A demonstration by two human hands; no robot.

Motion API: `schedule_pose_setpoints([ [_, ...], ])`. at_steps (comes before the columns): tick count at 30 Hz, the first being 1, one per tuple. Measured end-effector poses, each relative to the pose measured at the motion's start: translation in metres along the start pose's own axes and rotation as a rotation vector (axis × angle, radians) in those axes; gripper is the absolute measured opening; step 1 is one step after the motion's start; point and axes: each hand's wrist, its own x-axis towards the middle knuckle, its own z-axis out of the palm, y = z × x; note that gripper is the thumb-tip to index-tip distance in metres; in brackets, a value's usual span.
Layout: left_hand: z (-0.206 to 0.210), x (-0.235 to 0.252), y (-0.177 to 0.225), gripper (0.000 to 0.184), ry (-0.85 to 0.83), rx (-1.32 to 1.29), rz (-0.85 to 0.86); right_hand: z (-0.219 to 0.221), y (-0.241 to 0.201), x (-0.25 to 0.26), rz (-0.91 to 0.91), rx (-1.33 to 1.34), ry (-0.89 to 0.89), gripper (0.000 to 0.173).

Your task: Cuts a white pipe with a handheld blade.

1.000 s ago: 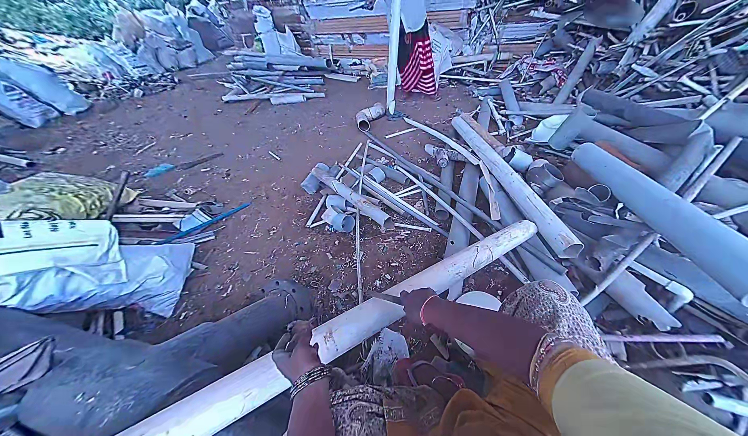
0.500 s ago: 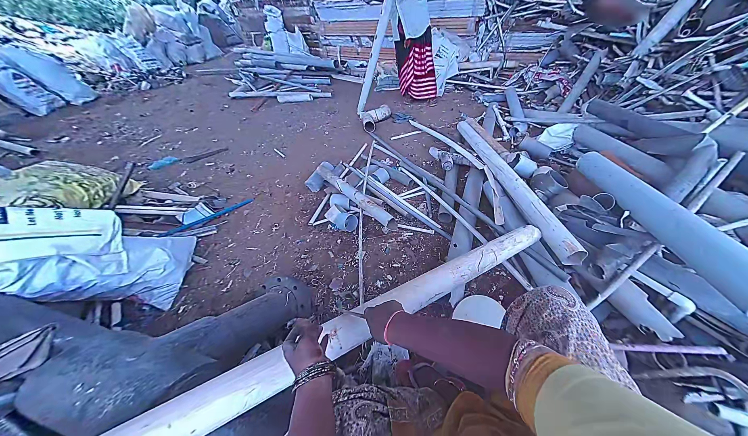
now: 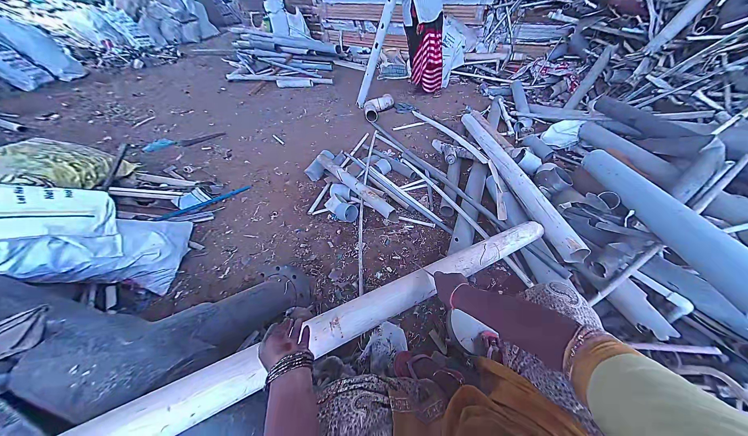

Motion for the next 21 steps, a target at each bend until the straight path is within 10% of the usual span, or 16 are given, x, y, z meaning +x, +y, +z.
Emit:
schedule_pose_setpoints([
  [5, 0.002, -0.006, -0.009, 0.054, 0.023, 0.139, 0.114, 0.052, -0.073, -0.025, -0.274, 0.040, -0.033, 0.046],
  [13, -0.037, -0.002, 0.000, 0.047, 0.029, -0.100, -0.051, 0.002, 0.122, 0.043, 0.357, 0.266, 0.112, 0.058],
  [21, 0.013, -0.031, -0.047, 0.052, -0.040, 0.214, 0.072, 0.080, -0.032, -0.012, -0.337, 0.133, -0.005, 0.047],
])
